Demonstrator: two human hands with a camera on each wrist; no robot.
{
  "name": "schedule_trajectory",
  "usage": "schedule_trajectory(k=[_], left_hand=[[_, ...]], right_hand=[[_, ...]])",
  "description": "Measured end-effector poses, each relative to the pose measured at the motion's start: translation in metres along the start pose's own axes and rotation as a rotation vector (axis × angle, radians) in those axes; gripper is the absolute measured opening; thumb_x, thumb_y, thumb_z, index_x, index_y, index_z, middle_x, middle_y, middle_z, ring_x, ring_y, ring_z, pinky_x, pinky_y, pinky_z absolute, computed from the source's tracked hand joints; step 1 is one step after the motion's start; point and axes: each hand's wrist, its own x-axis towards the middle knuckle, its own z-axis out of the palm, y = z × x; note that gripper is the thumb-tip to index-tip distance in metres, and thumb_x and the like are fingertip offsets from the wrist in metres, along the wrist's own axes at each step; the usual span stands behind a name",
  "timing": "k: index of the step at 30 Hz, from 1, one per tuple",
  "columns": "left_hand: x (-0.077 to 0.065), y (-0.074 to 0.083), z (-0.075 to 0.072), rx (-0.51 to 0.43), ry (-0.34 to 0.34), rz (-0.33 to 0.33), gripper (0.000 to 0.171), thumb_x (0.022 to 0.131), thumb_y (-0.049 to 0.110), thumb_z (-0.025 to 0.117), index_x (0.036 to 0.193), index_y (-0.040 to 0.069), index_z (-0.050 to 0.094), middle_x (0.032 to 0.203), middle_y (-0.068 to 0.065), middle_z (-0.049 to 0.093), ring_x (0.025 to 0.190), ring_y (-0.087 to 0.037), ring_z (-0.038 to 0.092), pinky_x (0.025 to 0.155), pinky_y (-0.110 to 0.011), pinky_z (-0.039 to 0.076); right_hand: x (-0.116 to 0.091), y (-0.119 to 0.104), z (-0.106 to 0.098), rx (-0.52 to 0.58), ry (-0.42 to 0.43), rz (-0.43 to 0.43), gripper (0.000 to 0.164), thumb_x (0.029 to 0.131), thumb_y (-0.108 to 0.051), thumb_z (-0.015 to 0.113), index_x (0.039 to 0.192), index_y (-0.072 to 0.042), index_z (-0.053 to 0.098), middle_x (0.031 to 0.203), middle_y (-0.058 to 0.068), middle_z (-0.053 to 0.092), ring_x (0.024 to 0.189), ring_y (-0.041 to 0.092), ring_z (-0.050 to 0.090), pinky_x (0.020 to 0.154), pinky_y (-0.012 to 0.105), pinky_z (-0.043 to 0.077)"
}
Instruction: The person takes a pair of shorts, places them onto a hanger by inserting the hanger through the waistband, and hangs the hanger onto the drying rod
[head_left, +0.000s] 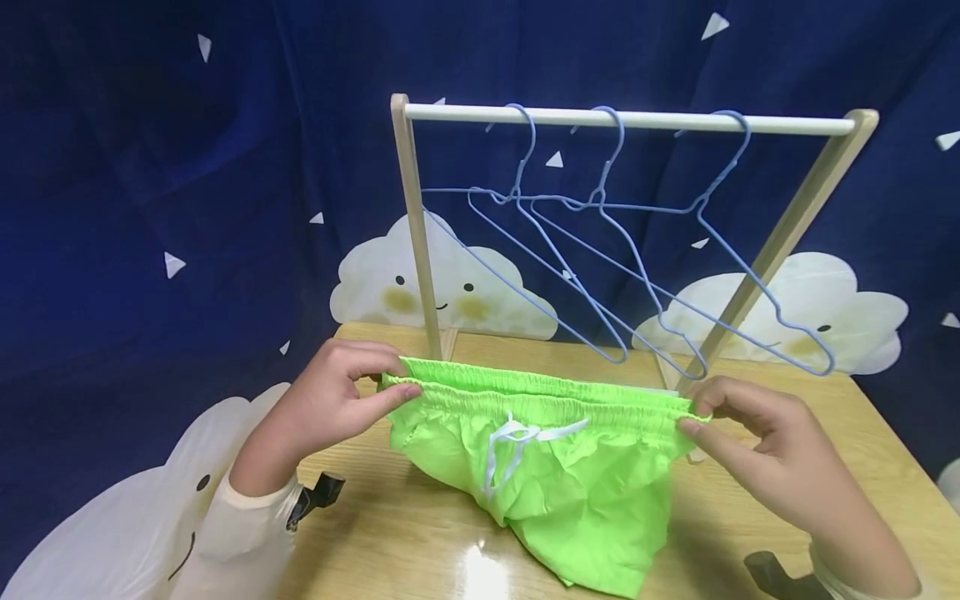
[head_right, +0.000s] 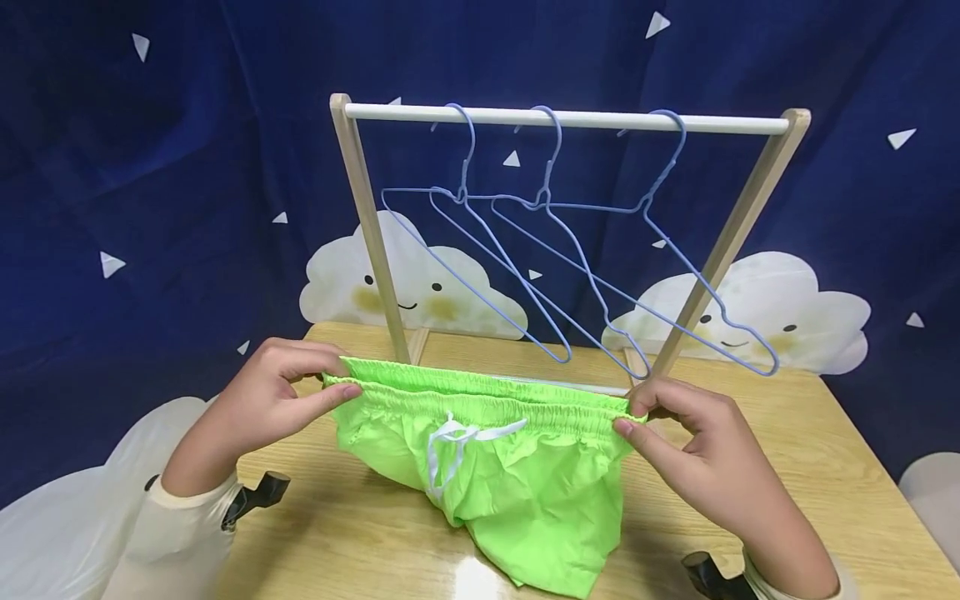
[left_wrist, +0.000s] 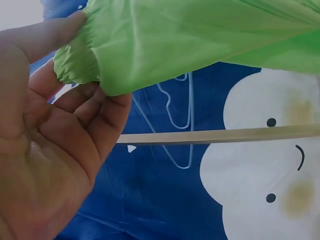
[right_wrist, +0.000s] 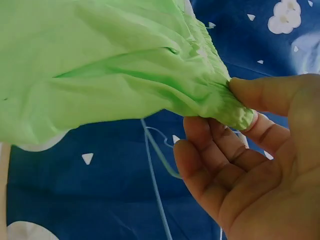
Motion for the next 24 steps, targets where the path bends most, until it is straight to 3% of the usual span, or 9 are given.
schedule_trajectory(k=[6, 8, 12, 17, 24], left_hand=[[0.002, -0.008, 0.007, -0.020, 0.025, -0.087, 0.046, 0.104, 0.007, 0.071, 0.065, 0.021, 0.053, 0.066, 0.014, 0.043, 0.063, -0.006, 0.043, 0.059, -0.027, 0.040], [0.003, -0.010, 0.010, -0.028, 0.026, -0.119, 0.044, 0.103, 0.004, 0.069, 0.065, 0.021, 0.055, 0.067, 0.014, 0.045, 0.064, -0.008, 0.045, 0.059, -0.027, 0.041], [0.002, -0.011, 0.015, -0.041, 0.010, -0.156, 0.029, 0.094, -0.004, 0.066, 0.080, 0.019, 0.075, 0.076, 0.010, 0.064, 0.068, -0.010, 0.055, 0.061, -0.028, 0.048], [0.003, -0.009, 0.020, -0.030, -0.013, -0.210, 0.029, 0.088, -0.005, 0.059, 0.091, 0.014, 0.081, 0.089, 0.005, 0.076, 0.064, -0.012, 0.051, 0.059, -0.030, 0.047], [0.004, -0.005, 0.026, 0.004, -0.084, -0.266, 0.032, 0.089, -0.003, 0.057, 0.103, 0.012, 0.081, 0.105, 0.001, 0.079, 0.064, -0.014, 0.047, 0.062, -0.030, 0.046]], right_hand=[[-0.002, 0.005, 0.009, -0.144, -0.030, -0.051, 0.042, 0.081, 0.009, 0.088, 0.090, -0.029, 0.073, 0.091, -0.018, 0.071, 0.089, 0.001, 0.066, 0.087, 0.010, 0.049], [-0.001, 0.007, 0.013, -0.177, -0.040, -0.066, 0.044, 0.080, 0.007, 0.090, 0.089, -0.032, 0.072, 0.088, -0.022, 0.069, 0.084, 0.000, 0.063, 0.083, 0.012, 0.048], [-0.001, 0.012, 0.019, -0.223, -0.063, -0.080, 0.048, 0.079, 0.003, 0.092, 0.086, -0.039, 0.068, 0.085, -0.024, 0.067, 0.081, 0.000, 0.064, 0.079, 0.012, 0.049], [-0.002, 0.021, 0.028, -0.244, -0.135, -0.053, 0.041, 0.083, -0.007, 0.093, 0.087, -0.041, 0.070, 0.085, -0.027, 0.066, 0.084, -0.001, 0.065, 0.074, 0.017, 0.053], [-0.006, 0.033, 0.043, -0.192, -0.352, 0.023, 0.024, 0.091, -0.021, 0.089, 0.087, -0.037, 0.071, 0.086, -0.028, 0.067, 0.084, -0.005, 0.063, 0.075, 0.028, 0.061]])
